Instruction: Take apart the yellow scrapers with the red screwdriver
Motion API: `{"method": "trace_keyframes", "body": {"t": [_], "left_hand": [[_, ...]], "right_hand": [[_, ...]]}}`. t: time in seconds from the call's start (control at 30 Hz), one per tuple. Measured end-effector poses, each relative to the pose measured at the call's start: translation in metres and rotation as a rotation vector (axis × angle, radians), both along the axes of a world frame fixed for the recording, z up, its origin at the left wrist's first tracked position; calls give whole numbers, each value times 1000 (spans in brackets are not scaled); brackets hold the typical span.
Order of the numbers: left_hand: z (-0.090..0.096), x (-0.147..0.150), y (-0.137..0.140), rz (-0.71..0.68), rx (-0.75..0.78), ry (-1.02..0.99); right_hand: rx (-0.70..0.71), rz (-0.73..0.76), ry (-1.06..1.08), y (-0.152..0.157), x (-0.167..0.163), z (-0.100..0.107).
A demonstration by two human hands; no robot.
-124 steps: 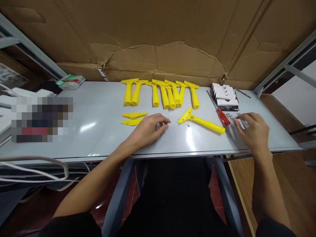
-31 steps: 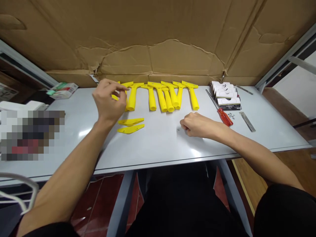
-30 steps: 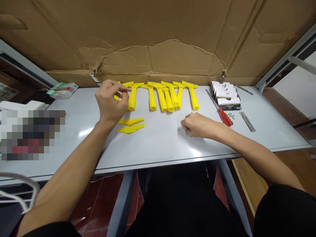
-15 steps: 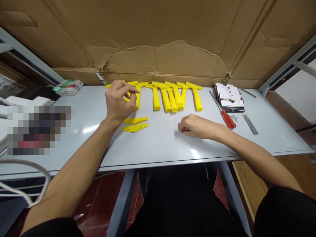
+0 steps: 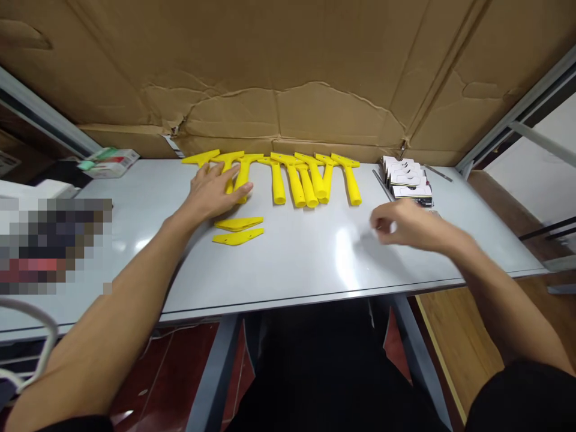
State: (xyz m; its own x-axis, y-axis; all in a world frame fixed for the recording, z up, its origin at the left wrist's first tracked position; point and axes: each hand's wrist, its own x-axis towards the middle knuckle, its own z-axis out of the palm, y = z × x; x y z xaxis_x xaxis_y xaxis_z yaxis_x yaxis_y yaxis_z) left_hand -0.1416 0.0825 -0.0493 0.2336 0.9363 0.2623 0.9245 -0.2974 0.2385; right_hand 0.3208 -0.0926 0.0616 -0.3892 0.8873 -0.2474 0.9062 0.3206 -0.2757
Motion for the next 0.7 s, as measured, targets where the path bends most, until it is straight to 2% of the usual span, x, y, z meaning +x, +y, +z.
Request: {"method": "trace_keyframes", "body": {"t": [0.07,0.13,0.2,0.27,0.37,0.47,0.57,0.7], "left_hand": [[-3,2,0,30,-34,17],[-2,5,-1,13,-50,25],[1,10,-4,-4,-57,38],[5,18,-8,-16,-68,56],[10,30,-15,-27,-63,75],[13,41,-21,-17,-60,73],[15,46,-24,-24,-67,63],[13,42,-19,-51,-75,61]], "right_hand": [[163,-235,8,-1,44,9],[239,-394,-93,2,81,7],[196,-453,-151,9,105,-3],[142,-438,-153,16,117,-17],[146,-389,-123,25,125,-35],[157,-352,-115,29,131,-41],[172,-362,-154,28,132,-36],[377,-340,-228,27,97,-21]]}}
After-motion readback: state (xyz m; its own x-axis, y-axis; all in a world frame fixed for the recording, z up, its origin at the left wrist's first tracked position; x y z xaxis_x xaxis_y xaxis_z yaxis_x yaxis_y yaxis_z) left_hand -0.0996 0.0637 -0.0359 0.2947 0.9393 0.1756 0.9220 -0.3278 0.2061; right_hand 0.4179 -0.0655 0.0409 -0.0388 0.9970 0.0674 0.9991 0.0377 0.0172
